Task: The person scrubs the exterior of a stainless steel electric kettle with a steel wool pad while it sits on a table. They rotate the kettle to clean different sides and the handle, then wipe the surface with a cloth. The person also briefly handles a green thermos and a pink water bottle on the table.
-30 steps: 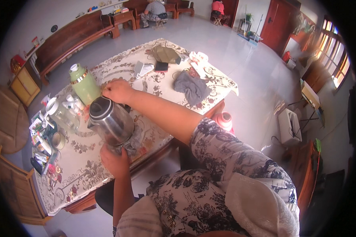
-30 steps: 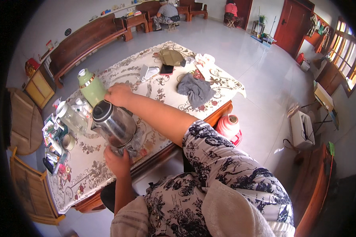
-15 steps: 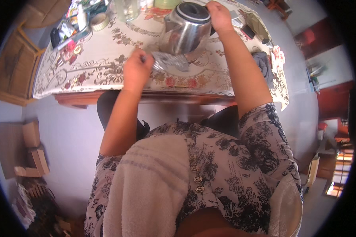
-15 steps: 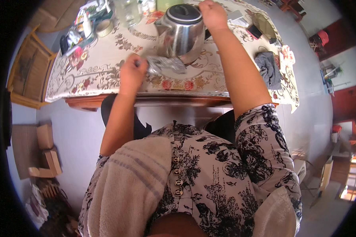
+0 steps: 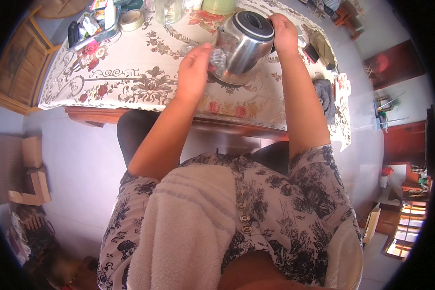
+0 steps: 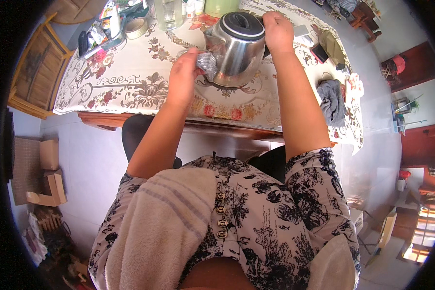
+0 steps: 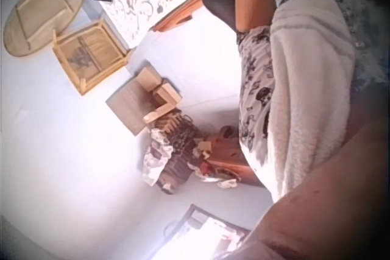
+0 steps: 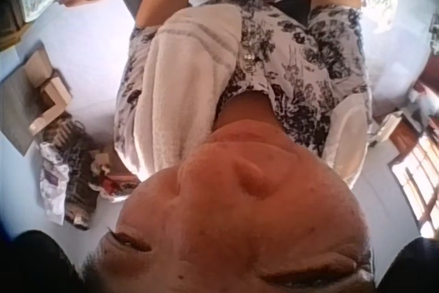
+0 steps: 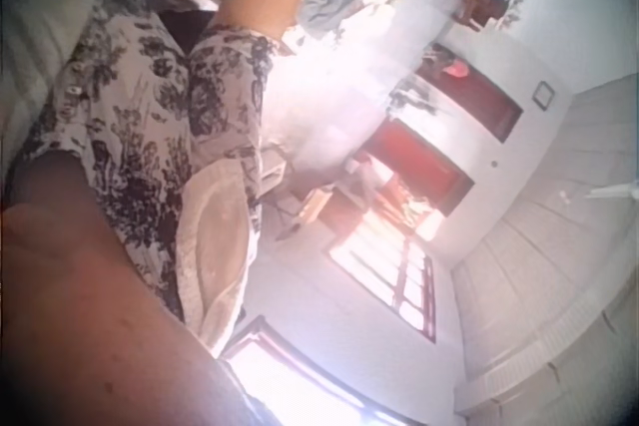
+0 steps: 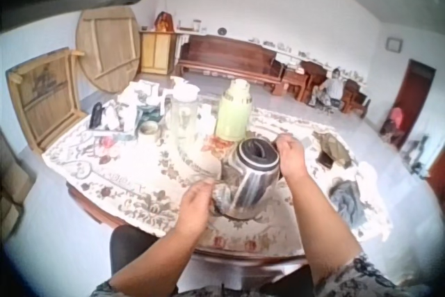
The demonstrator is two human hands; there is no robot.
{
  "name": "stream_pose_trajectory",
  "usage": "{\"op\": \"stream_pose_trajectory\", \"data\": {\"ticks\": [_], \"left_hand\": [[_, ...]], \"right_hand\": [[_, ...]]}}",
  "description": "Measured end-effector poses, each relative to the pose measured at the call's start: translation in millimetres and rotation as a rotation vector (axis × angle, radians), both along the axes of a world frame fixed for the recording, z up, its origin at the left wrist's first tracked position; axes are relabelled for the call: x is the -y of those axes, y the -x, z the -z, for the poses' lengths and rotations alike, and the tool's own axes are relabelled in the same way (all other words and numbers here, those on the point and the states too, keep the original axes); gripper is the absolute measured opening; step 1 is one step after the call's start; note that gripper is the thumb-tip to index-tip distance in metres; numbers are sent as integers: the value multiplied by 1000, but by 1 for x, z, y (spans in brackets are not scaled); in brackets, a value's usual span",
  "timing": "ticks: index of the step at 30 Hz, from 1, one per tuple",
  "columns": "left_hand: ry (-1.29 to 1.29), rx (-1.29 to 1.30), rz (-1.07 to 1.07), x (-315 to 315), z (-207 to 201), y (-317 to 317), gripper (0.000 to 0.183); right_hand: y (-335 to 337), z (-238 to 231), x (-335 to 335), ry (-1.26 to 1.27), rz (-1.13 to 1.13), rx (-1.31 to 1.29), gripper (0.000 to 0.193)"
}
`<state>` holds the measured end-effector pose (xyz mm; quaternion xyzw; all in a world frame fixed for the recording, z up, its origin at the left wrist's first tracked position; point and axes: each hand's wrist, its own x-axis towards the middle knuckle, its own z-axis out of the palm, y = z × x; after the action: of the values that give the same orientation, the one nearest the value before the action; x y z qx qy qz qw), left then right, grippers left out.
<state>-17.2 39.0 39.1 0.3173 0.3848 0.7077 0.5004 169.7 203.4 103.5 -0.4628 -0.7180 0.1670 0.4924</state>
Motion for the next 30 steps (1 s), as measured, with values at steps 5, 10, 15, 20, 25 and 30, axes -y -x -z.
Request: {"op": "stream_pose_trajectory", "data": {"ticks": [5,10,15,20,25,30], "left_hand": [[-143,-99,-55,-8,-7,-10,6],[89,2,54,-18,13,10,4],[307,102,149,-25,14,22,6],[182,38,113,-15,-32,-1,9],[285,205,200,-28,22,27,12],[268,84,154,-24,-7,20,14]], "right_hand": [[0,4,-3,38,-38,-47,34],[4,2,5,22,-12,-81,33],[3,-1,7,74,-21,-47,30],[4,-2,9,55,-61,-29,30],[3,-4,9,78,-41,-12,29],[3,-5,12,100,-30,-28,31]]}}
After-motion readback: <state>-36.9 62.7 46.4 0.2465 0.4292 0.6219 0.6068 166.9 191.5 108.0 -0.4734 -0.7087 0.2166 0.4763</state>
